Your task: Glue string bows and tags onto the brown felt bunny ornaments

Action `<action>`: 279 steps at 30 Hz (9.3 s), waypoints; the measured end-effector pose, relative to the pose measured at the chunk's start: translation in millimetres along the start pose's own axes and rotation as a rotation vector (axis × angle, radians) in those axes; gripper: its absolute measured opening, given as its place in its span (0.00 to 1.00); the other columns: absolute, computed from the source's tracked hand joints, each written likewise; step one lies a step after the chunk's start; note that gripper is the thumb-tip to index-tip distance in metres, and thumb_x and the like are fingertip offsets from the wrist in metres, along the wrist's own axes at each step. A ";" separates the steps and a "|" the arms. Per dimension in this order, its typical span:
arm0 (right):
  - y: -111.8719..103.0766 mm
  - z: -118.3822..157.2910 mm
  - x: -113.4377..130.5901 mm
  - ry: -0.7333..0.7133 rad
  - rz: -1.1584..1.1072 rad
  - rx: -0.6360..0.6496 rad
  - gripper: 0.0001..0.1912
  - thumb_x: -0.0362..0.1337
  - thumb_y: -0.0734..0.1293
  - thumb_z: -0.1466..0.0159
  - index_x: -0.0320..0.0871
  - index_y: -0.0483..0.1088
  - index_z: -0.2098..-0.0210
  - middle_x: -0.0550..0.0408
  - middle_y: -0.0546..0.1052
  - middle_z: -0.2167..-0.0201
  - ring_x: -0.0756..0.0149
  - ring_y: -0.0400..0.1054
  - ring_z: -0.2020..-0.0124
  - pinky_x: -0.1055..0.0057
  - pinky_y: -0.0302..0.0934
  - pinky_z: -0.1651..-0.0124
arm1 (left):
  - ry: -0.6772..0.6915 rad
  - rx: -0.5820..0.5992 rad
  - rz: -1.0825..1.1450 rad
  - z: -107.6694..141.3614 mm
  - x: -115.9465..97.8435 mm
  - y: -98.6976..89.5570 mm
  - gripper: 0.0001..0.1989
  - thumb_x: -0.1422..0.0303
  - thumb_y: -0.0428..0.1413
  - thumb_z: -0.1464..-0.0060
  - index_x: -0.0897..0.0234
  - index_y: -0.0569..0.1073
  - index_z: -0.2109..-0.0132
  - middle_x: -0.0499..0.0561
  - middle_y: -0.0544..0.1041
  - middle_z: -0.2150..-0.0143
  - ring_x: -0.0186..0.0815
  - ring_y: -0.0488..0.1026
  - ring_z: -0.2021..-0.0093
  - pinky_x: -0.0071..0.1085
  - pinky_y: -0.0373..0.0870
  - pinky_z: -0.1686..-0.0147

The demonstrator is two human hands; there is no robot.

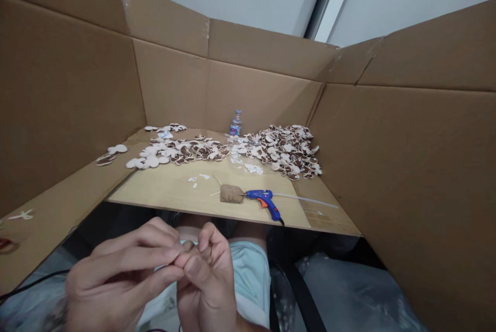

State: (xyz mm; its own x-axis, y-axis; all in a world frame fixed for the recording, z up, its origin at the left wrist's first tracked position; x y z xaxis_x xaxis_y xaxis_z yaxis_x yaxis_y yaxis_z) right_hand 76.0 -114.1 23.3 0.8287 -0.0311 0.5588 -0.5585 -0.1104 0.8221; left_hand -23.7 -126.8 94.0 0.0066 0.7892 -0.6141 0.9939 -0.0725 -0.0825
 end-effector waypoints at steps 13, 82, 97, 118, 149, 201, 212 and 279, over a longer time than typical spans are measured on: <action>-102.4 -60.6 108.9 -0.423 0.847 -0.204 0.13 0.36 0.75 0.48 0.44 0.67 0.69 0.64 0.66 0.78 0.74 0.59 0.76 0.77 0.55 0.72 | -0.484 -0.354 -0.084 -20.3 142.9 -48.4 0.15 0.58 0.53 0.42 0.64 0.71 0.69 0.50 0.76 0.69 0.34 0.72 0.67 0.30 0.70 0.64; -100.7 -55.9 118.0 -0.673 1.926 0.025 0.27 0.46 0.61 0.33 0.39 0.59 0.39 0.40 0.73 0.50 0.53 0.69 0.49 0.58 0.68 0.50 | -0.845 -0.026 0.319 -1.8 139.6 21.4 0.24 0.68 0.64 0.52 0.61 0.73 0.47 0.50 0.81 0.67 0.33 0.76 0.67 0.26 0.71 0.65; -87.5 -48.0 122.9 -0.796 1.930 0.041 0.25 0.44 0.62 0.33 0.41 0.60 0.40 0.43 0.74 0.57 0.54 0.71 0.56 0.61 0.69 0.57 | -0.870 -0.070 0.369 -4.2 133.3 21.2 0.18 0.68 0.67 0.57 0.63 0.79 0.56 0.54 0.82 0.60 0.39 0.78 0.61 0.34 0.74 0.59; -87.0 -44.1 126.7 -0.839 1.929 -0.006 0.23 0.41 0.62 0.33 0.43 0.62 0.39 0.46 0.73 0.61 0.57 0.70 0.59 0.63 0.68 0.58 | -0.914 -0.052 0.428 -2.7 135.2 22.7 0.20 0.68 0.67 0.58 0.65 0.74 0.56 0.54 0.83 0.64 0.38 0.80 0.65 0.32 0.75 0.62; -85.6 -41.7 128.8 -0.926 1.907 0.000 0.24 0.36 0.64 0.34 0.41 0.61 0.39 0.46 0.73 0.62 0.58 0.69 0.61 0.64 0.66 0.59 | -0.904 0.017 0.399 -3.7 129.2 24.4 0.17 0.68 0.66 0.53 0.66 0.72 0.56 0.50 0.82 0.66 0.31 0.78 0.66 0.24 0.72 0.63; -120.5 -94.7 79.2 -0.690 1.989 -0.056 0.10 0.36 0.61 0.35 0.39 0.72 0.63 0.47 0.76 0.69 0.59 0.71 0.66 0.64 0.64 0.62 | -0.790 -0.368 0.194 -23.4 164.2 -72.0 0.21 0.67 0.69 0.62 0.62 0.66 0.64 0.45 0.79 0.73 0.35 0.79 0.68 0.26 0.69 0.66; -52.5 -149.5 -65.4 -0.357 1.920 0.716 0.19 0.45 0.68 0.38 0.37 0.71 0.54 0.37 0.75 0.51 0.50 0.67 0.46 0.55 0.60 0.45 | -0.726 -0.398 0.229 -23.9 152.0 -74.6 0.14 0.66 0.66 0.57 0.63 0.68 0.67 0.45 0.78 0.72 0.33 0.77 0.67 0.26 0.70 0.66; -17.5 -29.7 67.5 -0.805 1.143 0.132 0.17 0.22 0.70 0.42 0.48 0.68 0.59 0.57 0.78 0.65 0.67 0.76 0.63 0.68 0.72 0.58 | -0.284 -0.018 -0.181 -16.5 74.8 -8.7 0.09 0.71 0.60 0.46 0.59 0.81 0.58 0.52 0.77 0.58 0.33 0.75 0.57 0.24 0.73 0.60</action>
State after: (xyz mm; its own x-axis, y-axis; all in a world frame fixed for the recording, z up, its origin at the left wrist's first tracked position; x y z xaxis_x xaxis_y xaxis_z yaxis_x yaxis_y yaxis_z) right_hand 140.6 -84.8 49.9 -0.2568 -0.7142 0.6511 -0.9589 0.2723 -0.0795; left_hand -30.0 -57.1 61.7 -0.1983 0.5867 -0.7852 0.9780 0.0657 -0.1979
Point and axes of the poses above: each hand's wrist, its own z-axis away from the middle knuckle, its own y-axis out of the palm, x = y × z, the point moved 6 cm from there along -z, towards the middle knuckle
